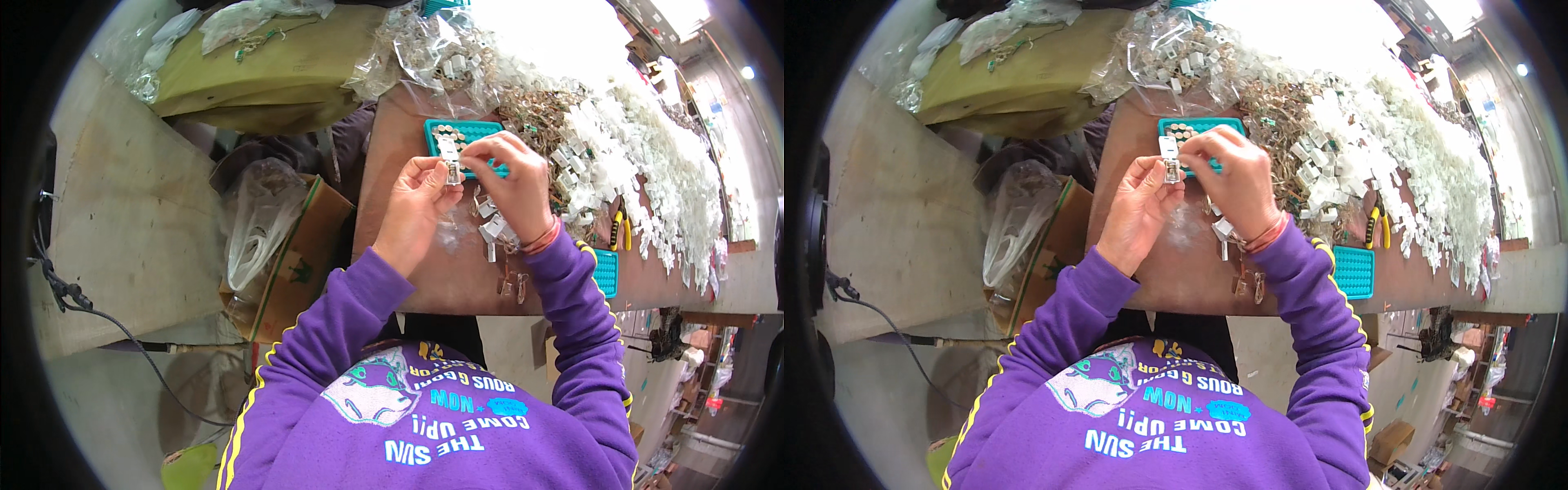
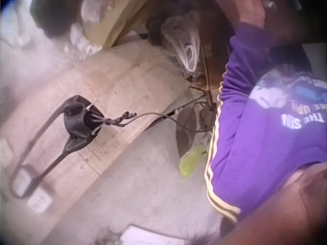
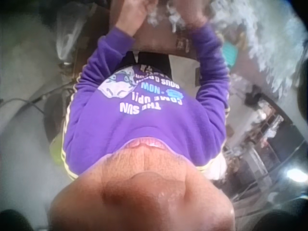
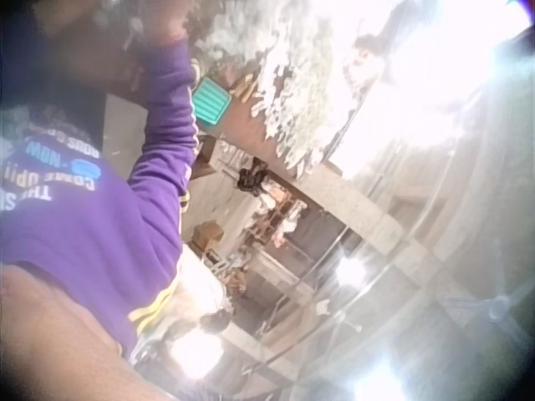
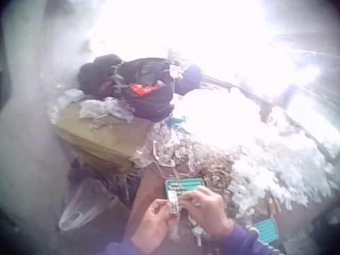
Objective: The person repeatedly picks small white plastic components and metallic parts from a pile on the table, aligns them by hand, and places them into a teal tray. The person continues this cycle throughout the clip, handling items one at a time.
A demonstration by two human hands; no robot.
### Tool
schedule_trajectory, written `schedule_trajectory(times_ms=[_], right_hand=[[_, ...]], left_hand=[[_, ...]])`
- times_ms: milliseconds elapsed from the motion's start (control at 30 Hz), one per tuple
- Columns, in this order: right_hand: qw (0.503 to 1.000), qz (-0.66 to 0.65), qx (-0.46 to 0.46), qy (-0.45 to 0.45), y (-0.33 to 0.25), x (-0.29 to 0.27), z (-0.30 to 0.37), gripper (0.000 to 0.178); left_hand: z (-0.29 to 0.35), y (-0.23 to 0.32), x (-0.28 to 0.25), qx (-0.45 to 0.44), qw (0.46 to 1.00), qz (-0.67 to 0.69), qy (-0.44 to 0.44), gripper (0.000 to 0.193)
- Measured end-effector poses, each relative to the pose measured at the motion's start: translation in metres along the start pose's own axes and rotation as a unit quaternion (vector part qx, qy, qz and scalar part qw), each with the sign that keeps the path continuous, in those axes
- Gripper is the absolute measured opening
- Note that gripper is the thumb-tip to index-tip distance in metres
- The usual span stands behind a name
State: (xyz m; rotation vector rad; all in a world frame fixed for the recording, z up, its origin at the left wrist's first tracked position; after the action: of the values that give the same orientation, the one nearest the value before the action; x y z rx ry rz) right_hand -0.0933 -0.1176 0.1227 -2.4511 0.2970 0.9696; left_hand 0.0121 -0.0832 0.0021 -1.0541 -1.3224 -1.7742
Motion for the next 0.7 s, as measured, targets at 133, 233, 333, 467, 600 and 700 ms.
schedule_trajectory(times_ms=[133, 233, 333, 467, 600, 700], right_hand=[[1.0, -0.002, 0.008, 0.025, -0.019, 0.003, 0.006, 0.01], [0.998, -0.024, 0.054, -0.011, -0.014, 0.006, 0.009, 0.01], [0.989, -0.095, 0.105, -0.03, -0.007, 0.008, 0.013, 0.011], [0.998, 0.049, -0.044, -0.001, -0.028, 0.007, 0.014, 0.018], [0.991, 0.092, -0.098, -0.003, -0.034, 0.013, 0.021, 0.028], [0.996, 0.052, -0.075, 0.02, -0.034, 0.006, 0.018, 0.027]], left_hand=[[0.002, -0.001, 0.002, 0.004, 1.0, -0.02, -0.015, 0.012], [0.003, -0.001, 0.002, 0.008, 0.999, -0.04, -0.013, 0.011], [0.003, -0.002, 0.002, 0.003, 0.999, -0.043, -0.016, 0.011], [0.002, -0.004, 0.001, -0.02, 0.997, 0.046, -0.053, 0.012], [0.003, -0.007, -0.004, -0.026, 0.997, 0.066, -0.032, 0.011], [0.004, -0.003, 0.004, -0.017, 0.997, 0.056, -0.047, 0.011]])
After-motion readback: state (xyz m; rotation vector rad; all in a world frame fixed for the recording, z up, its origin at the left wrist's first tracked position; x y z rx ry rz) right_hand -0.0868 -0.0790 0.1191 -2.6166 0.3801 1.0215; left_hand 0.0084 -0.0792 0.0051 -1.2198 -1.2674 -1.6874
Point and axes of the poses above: each hand's wrist, its own z-axis away from the middle knuckle, its own x-axis out of the palm, y = z × x, the point moved 7 cm from there along -z, towards the middle knuckle, and after that the axes turned 12 degrees about -x, right-handed, at the moved point
